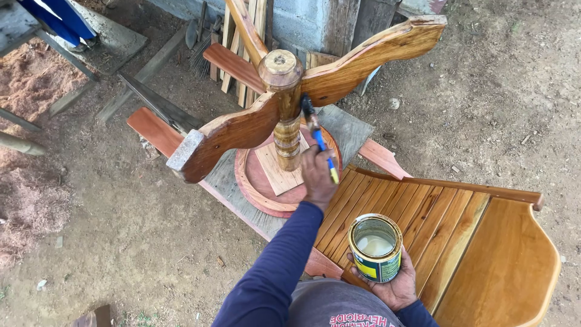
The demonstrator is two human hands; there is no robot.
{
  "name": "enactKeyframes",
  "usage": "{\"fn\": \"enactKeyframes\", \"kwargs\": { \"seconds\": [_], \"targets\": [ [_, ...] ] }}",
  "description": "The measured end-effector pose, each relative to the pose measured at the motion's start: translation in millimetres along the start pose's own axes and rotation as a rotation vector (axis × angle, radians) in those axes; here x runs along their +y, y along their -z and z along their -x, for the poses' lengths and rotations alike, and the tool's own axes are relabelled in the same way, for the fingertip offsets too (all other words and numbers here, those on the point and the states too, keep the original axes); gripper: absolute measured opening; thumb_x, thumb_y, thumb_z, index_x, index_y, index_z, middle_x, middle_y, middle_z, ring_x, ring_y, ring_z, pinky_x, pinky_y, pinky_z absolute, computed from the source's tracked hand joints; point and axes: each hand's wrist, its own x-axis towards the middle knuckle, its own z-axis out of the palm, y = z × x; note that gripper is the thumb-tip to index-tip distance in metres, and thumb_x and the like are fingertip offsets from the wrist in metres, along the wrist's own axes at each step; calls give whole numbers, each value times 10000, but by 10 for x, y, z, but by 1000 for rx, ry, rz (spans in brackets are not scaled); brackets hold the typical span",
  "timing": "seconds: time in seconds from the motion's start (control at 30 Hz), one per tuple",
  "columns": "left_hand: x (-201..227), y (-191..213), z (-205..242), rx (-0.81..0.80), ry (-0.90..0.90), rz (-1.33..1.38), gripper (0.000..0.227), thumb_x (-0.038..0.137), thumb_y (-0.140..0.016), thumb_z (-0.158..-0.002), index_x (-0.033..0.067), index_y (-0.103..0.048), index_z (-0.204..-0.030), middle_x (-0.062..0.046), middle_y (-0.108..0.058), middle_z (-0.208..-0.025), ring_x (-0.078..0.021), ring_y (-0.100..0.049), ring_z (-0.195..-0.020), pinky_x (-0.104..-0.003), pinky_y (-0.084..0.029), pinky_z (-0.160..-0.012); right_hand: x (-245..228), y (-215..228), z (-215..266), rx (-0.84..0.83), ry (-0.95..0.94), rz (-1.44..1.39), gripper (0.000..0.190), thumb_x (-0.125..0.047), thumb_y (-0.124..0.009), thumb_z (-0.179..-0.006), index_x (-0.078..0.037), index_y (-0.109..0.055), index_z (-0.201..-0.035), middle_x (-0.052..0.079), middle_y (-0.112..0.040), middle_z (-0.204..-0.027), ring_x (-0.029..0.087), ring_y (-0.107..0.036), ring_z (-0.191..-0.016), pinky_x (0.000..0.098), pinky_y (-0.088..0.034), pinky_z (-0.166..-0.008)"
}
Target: The recorder is applying a coat of varnish or stain to the wooden base of a pedestal table using a paintbrush.
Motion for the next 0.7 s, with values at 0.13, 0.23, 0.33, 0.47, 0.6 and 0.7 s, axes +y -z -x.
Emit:
{"fn": "enactKeyframes", "kwargs": {
  "seconds": [0.13,0.23,0.33,0.47,0.6,0.7],
  "targets": [
    [318,-201,-71,-51,99,60,277,113,-654,-959,100,-509,-1195,-185,-531,-1156,-324,-547,-1098,-456,-544,-868,-6,30,-2,-21,-8,-8,822,-689,-411,-948,-106,-382,-1526,305,-498,-1434,503,-526,-1273,611,-505,-961],
    [474,-170,-112,-76,45,45,310,105,-660,-900,105,-530,-1182,-185,-535,-1165,-347,-556,-1116,-500,-528,-891,-11,28,18,-7,-12,7,824,-685,-412,-942,-107,-381,-1529,304,-496,-1438,512,-514,-1283,617,-495,-968],
    [496,-74,-118,-92,-23,127,288,91,-668,-951,91,-519,-1197,-190,-562,-1200,-351,-567,-1104,-518,-534,-920,-1,1,19,39,-12,33,825,-686,-398,-935,-115,-382,-1531,301,-497,-1443,513,-509,-1289,618,-488,-971],
    [239,0,111,-277,15,145,241,100,-665,-978,85,-520,-1169,-213,-575,-1217,-355,-587,-1103,-470,-542,-864,-2,-86,36,117,-18,50,827,-690,-378,-923,-133,-384,-1534,285,-498,-1453,506,-509,-1293,611,-481,-974],
    [201,237,-79,-32,39,94,228,106,-642,-999,69,-516,-1185,-200,-560,-1161,-359,-572,-1089,-504,-501,-930,8,-38,27,145,-11,32,828,-695,-368,-926,-138,-384,-1538,284,-495,-1458,502,-508,-1295,608,-480,-972],
    [212,164,-115,-21,72,75,226,119,-640,-1003,68,-506,-1177,-198,-561,-1161,-365,-567,-1092,-516,-479,-964,9,-33,24,123,-7,31,824,-694,-375,-928,-139,-383,-1537,283,-496,-1457,504,-508,-1294,610,-481,-968]
  ]
}}
